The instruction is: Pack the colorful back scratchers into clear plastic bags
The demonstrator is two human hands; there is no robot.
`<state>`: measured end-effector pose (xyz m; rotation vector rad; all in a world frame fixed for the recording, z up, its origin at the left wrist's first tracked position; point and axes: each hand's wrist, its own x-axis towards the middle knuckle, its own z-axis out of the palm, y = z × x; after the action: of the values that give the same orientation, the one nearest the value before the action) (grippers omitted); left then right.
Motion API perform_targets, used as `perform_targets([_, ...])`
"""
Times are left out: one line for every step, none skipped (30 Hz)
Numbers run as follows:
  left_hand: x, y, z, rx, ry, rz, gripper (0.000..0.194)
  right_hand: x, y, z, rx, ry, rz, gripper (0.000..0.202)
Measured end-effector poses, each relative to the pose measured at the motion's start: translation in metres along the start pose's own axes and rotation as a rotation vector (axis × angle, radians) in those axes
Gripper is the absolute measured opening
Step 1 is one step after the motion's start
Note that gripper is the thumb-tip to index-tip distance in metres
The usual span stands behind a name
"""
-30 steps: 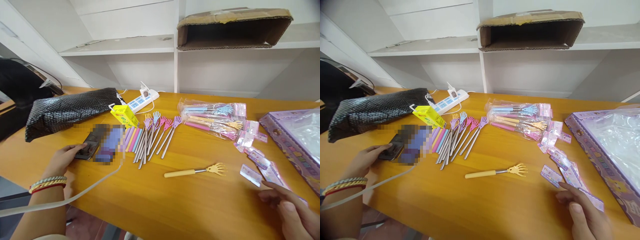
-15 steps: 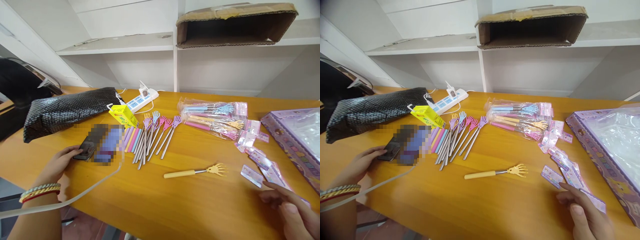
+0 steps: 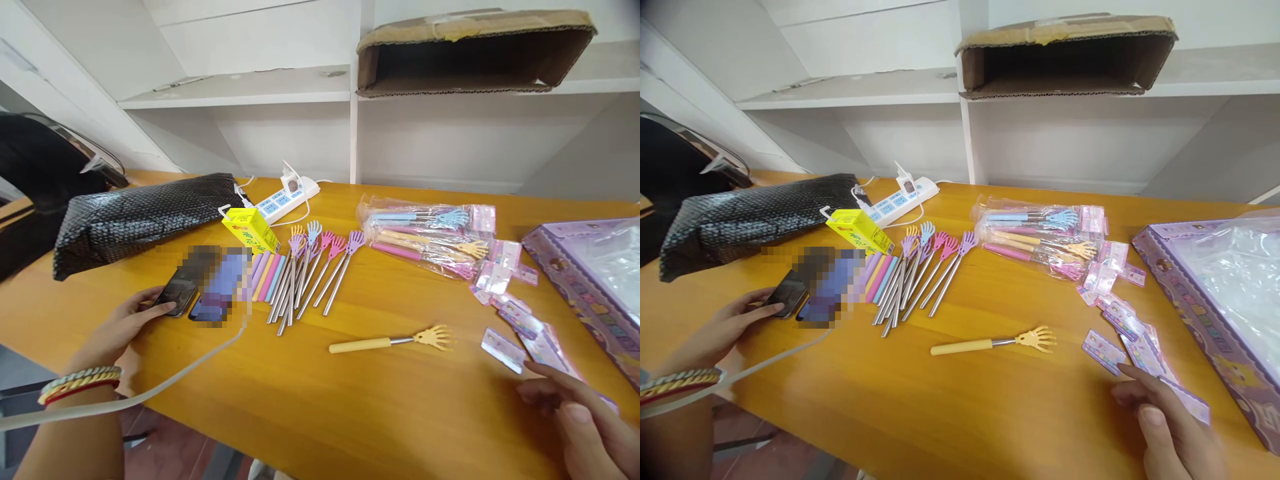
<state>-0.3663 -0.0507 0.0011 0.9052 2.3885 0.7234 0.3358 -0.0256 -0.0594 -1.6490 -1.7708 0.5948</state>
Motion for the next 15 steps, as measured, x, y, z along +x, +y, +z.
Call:
perform_targets([-0.0003, 0.0012, 0.0005, 0.008, 0.003, -0.003, 0.074, -0.0007, 0.0016, -0.0002, 0.017, -0.021, 0.024, 0.030])
perform_targets([-0.0007, 0.0026, 0.0011, 0.015, 0.006, -0.005, 0.075, -0.0013, 0.0033, -0.0004, 0.033, -0.045, 0.052, 0.031])
perform_targets([-0.0011, 0.0041, 0.0019, 0.020, 0.010, -0.009, 0.076, -0.0019, 0.0048, -0.0005, 0.042, -0.042, 0.071, 0.031])
perform_targets([-0.0014, 0.0056, 0.0028, 0.021, 0.014, -0.012, 0.076, -0.0023, 0.0061, -0.0005, 0.046, -0.044, 0.087, 0.032])
perform_targets([-0.0017, 0.0071, 0.0038, 0.021, 0.015, -0.019, 0.077, -0.0025, 0.0069, -0.0004, 0.048, -0.045, 0.099, 0.031])
perform_targets([-0.0019, 0.0084, 0.0047, 0.020, 0.011, -0.027, 0.077, -0.0025, 0.0074, -0.0001, 0.051, -0.044, 0.107, 0.031])
perform_targets([-0.0018, 0.0092, 0.0054, 0.023, 0.006, -0.035, 0.076, -0.0023, 0.0074, 0.0003, 0.054, -0.042, 0.113, 0.030])
perform_targets([-0.0015, 0.0096, 0.0059, 0.030, 0.005, -0.037, 0.076, -0.0021, 0.0071, 0.0007, 0.059, -0.038, 0.116, 0.030])
perform_targets([-0.0010, 0.0094, 0.0060, 0.041, 0.009, -0.035, 0.075, -0.0018, 0.0066, 0.0013, 0.066, -0.034, 0.118, 0.030])
perform_targets([-0.0002, 0.0087, 0.0058, 0.052, 0.022, -0.030, 0.073, -0.0015, 0.0058, 0.0017, 0.072, -0.029, 0.120, 0.030])
perform_targets([0.0007, 0.0077, 0.0054, 0.055, 0.037, -0.022, 0.071, -0.0013, 0.0050, 0.0021, 0.075, -0.023, 0.121, 0.030])
perform_targets([0.0018, 0.0063, 0.0049, 0.049, 0.052, -0.014, 0.068, -0.0011, 0.0041, 0.0024, 0.074, -0.019, 0.122, 0.030])
perform_targets([0.0029, 0.0048, 0.0043, 0.032, 0.063, -0.009, 0.064, -0.0011, 0.0033, 0.0026, 0.072, -0.015, 0.122, 0.030])
perform_targets([0.0040, 0.0032, 0.0037, 0.008, 0.067, -0.007, 0.059, -0.0010, 0.0024, 0.0026, 0.073, -0.012, 0.120, 0.030])
perform_targets([0.0050, 0.0017, 0.0032, -0.015, 0.066, -0.009, 0.055, -0.0009, 0.0015, 0.0027, 0.074, -0.011, 0.117, 0.030])
